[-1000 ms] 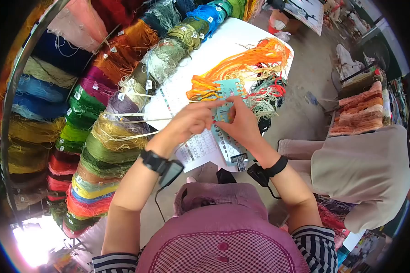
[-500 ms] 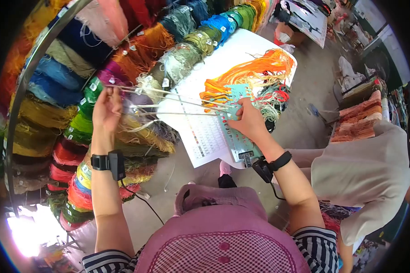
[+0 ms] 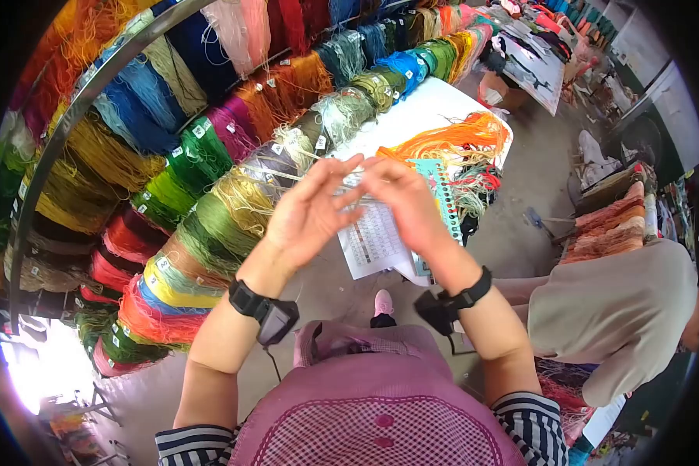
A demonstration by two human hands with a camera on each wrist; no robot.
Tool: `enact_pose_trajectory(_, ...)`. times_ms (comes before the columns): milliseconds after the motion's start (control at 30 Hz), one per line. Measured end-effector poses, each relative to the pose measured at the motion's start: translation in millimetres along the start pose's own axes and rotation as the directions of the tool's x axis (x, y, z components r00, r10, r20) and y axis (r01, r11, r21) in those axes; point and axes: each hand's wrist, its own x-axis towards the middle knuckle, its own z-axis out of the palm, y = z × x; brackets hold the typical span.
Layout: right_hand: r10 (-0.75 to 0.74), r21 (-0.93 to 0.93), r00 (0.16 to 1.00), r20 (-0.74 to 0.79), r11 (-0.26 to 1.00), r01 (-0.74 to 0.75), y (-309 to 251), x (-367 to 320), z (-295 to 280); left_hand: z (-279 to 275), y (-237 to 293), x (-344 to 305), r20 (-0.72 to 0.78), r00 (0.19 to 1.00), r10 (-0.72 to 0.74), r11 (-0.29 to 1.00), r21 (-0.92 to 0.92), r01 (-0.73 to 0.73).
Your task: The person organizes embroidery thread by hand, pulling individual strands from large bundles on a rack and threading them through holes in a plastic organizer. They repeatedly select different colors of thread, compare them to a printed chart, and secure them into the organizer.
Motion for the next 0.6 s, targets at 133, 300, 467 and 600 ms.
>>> enact_pose_trajectory(133,0.243,0.797,0.965,-0.096,0.6,-0.072,-54.3,-10.7,-70.4,-50.5,42.8,3.6,-0.086,0.996,-0.035,0.992,-0.123,0.024)
enact_pose_trajectory(300,-0.092,-0.001,0.733,-0.674,0.992,0.124,-88.9,-34.6,-234.3,-95.0,106.4,2.3,-0.21,0.966,0.152,0.986,-0.039,-0.164)
enact_pose_trajectory(467,-0.704,-0.764,0.36,-0.613,0.643,-0.043,-137.6,-71.6,-325.1,-77.2,111.9,18.0,0.03,0.669,0.742,-0.171,0.975,0.145)
enact_pose_trajectory(600,-0.645,-0.932,0.679,-0.35,0.314,-0.183,-94.7,-58.0,-238.8,-47.8,41.4,49.9,0.199,0.849,0.49,-0.303,0.952,-0.049)
